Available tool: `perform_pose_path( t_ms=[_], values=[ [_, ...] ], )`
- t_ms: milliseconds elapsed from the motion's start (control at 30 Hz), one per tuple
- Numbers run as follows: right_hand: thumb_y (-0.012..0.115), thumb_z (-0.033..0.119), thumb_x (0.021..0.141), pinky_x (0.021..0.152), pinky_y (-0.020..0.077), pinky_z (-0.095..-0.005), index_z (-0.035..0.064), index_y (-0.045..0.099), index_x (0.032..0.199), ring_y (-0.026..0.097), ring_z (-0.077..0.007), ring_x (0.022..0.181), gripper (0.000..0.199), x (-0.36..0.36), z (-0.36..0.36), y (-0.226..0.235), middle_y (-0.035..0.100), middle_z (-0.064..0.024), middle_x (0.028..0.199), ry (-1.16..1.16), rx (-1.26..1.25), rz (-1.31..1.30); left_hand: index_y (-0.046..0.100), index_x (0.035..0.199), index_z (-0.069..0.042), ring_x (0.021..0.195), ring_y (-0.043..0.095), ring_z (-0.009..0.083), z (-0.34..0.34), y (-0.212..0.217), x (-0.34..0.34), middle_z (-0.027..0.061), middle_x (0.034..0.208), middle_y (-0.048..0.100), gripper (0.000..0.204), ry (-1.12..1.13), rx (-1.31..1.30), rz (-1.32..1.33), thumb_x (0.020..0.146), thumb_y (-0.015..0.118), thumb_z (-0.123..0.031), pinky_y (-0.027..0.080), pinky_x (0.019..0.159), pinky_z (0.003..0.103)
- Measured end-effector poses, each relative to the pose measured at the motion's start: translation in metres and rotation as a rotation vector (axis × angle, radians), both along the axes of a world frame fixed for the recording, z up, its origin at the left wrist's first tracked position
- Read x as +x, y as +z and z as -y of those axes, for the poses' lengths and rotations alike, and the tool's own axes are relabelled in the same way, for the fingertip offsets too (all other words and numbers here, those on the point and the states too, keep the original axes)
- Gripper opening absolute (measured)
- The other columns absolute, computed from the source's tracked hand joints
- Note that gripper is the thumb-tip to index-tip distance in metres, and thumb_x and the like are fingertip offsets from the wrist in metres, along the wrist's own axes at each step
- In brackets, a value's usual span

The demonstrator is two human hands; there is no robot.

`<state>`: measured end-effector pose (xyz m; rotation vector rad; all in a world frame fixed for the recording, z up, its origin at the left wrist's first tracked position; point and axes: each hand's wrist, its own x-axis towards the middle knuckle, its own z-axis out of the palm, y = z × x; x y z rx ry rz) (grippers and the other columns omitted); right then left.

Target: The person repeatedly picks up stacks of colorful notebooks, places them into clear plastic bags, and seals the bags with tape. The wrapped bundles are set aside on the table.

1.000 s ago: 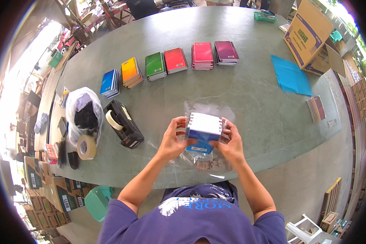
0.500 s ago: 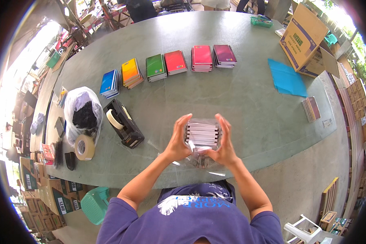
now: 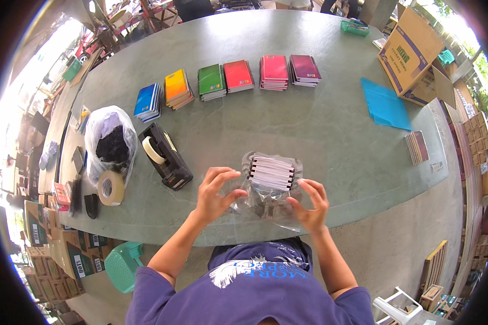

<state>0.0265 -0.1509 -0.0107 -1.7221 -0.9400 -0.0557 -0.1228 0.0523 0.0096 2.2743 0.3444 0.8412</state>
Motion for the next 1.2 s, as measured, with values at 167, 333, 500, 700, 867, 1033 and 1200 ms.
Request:
perform_pose_path(
  t_ms=[167,333,500,700,867,1033,1200],
  values=[
    [0.075,0.011,0.064,0.087,0.0400,-0.0379,0.0138,0.064,0.108,0.049,-0.0248,0.103,0.045,0.000,-0.022,-0.008,0.055,-0.0019,0.110,0.000,-0.088,0.369,0.063,0.109,-0.011,0.095,0.054,0.0248,0.006,-0.016,0.023,0.0058,0.103,0.057,0.056,-0.102,0.056,0.021,0.056,0.076,0.001,0.048,0.080,0.035],
    [0.075,0.016,0.065,0.087,0.0373,-0.0378,0.0144,0.061,0.112,0.049,-0.0235,0.102,0.049,0.006,-0.025,-0.004,0.054,-0.0012,0.110,0.106,-0.196,0.505,0.062,0.111,-0.012,0.097,0.052,0.0266,0.005,-0.020,0.028,0.0067,0.105,0.052,0.064,-0.179,0.206,0.007,0.051,0.076,0.005,0.046,0.082,0.036],
    [0.076,0.020,0.068,0.086,0.0391,-0.0385,0.0084,0.058,0.107,0.051,-0.0252,0.098,0.044,0.018,-0.010,0.001,0.056,-0.0045,0.106,-0.028,0.042,0.406,0.051,0.118,-0.009,0.099,0.050,0.0284,-0.010,-0.012,0.016,0.0110,0.108,0.050,0.071,-0.113,0.159,0.065,0.055,0.084,-0.009,0.044,0.084,0.037],
    [0.070,0.023,0.076,0.087,0.0381,-0.0391,0.0108,0.059,0.108,0.050,-0.0248,0.101,0.036,0.004,-0.022,-0.019,0.056,-0.0033,0.108,0.001,-0.067,0.522,0.050,0.116,-0.011,0.100,0.049,0.0278,-0.004,-0.024,0.009,0.0102,0.109,0.050,0.067,-0.018,0.142,0.163,0.059,0.085,-0.022,0.043,0.082,0.038],
    [0.068,0.023,0.073,0.089,0.0362,-0.0409,0.0134,0.059,0.109,0.049,-0.0243,0.104,0.038,0.005,-0.024,-0.023,0.055,-0.0014,0.113,-0.033,-0.113,0.548,0.054,0.114,-0.014,0.106,0.046,0.0285,-0.008,0.032,0.018,0.0105,0.118,0.048,0.065,-0.258,0.537,-0.001,0.061,0.081,-0.042,0.041,0.086,0.040],
    [0.069,0.019,0.072,0.089,0.0366,-0.0403,0.0144,0.060,0.105,0.049,-0.0223,0.105,0.035,0.014,-0.027,-0.009,0.054,-0.0008,0.111,0.094,-0.144,0.611,0.061,0.108,-0.015,0.101,0.052,0.0303,-0.018,0.099,0.044,0.0099,0.115,0.054,0.048,-0.211,0.024,0.226,0.069,0.076,-0.039,0.041,0.086,0.040],
    [0.070,0.017,0.073,0.089,0.0370,-0.0392,0.0149,0.061,0.105,0.049,-0.0211,0.105,0.033,0.013,-0.031,-0.005,0.054,0.0000,0.108,0.095,-0.164,0.648,0.065,0.091,-0.009,0.082,0.060,0.0188,-0.028,0.094,0.097,0.0046,0.090,0.065,0.020,-0.215,0.263,-0.103,0.073,0.073,-0.014,0.047,0.073,0.033]
  ],
)
